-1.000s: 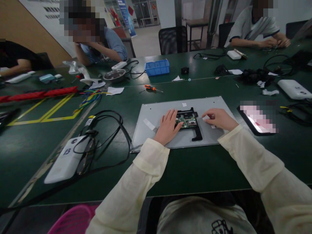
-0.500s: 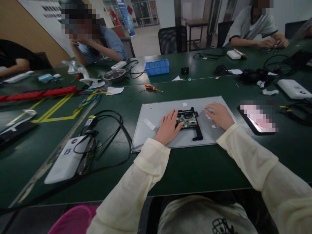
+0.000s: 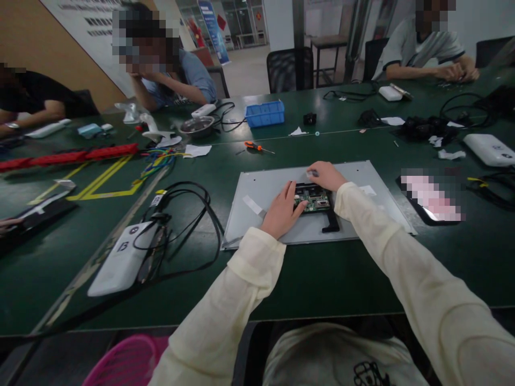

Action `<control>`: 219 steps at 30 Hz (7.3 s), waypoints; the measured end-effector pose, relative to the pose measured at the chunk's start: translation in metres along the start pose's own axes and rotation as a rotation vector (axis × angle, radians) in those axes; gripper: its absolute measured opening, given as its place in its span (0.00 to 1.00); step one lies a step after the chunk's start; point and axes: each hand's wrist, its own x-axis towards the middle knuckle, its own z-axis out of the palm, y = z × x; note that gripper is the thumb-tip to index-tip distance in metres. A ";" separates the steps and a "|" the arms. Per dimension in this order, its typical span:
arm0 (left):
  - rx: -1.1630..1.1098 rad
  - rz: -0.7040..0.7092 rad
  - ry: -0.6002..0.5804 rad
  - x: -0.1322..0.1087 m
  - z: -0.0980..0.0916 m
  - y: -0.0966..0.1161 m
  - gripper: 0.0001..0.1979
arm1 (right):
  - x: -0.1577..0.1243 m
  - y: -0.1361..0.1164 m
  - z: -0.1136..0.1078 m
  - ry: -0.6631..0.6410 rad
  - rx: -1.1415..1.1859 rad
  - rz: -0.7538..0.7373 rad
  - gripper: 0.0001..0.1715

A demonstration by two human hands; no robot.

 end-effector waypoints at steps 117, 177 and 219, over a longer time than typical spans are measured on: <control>0.506 0.328 -0.128 -0.005 -0.003 0.068 0.24 | -0.125 -0.008 -0.022 0.131 0.522 0.301 0.12; -0.563 -0.404 0.409 -0.025 -0.071 -0.075 0.08 | -0.138 -0.044 -0.036 0.274 0.102 -0.096 0.16; 0.053 0.012 0.116 -0.040 -0.046 -0.040 0.07 | -0.107 -0.124 0.004 0.029 0.050 -0.591 0.18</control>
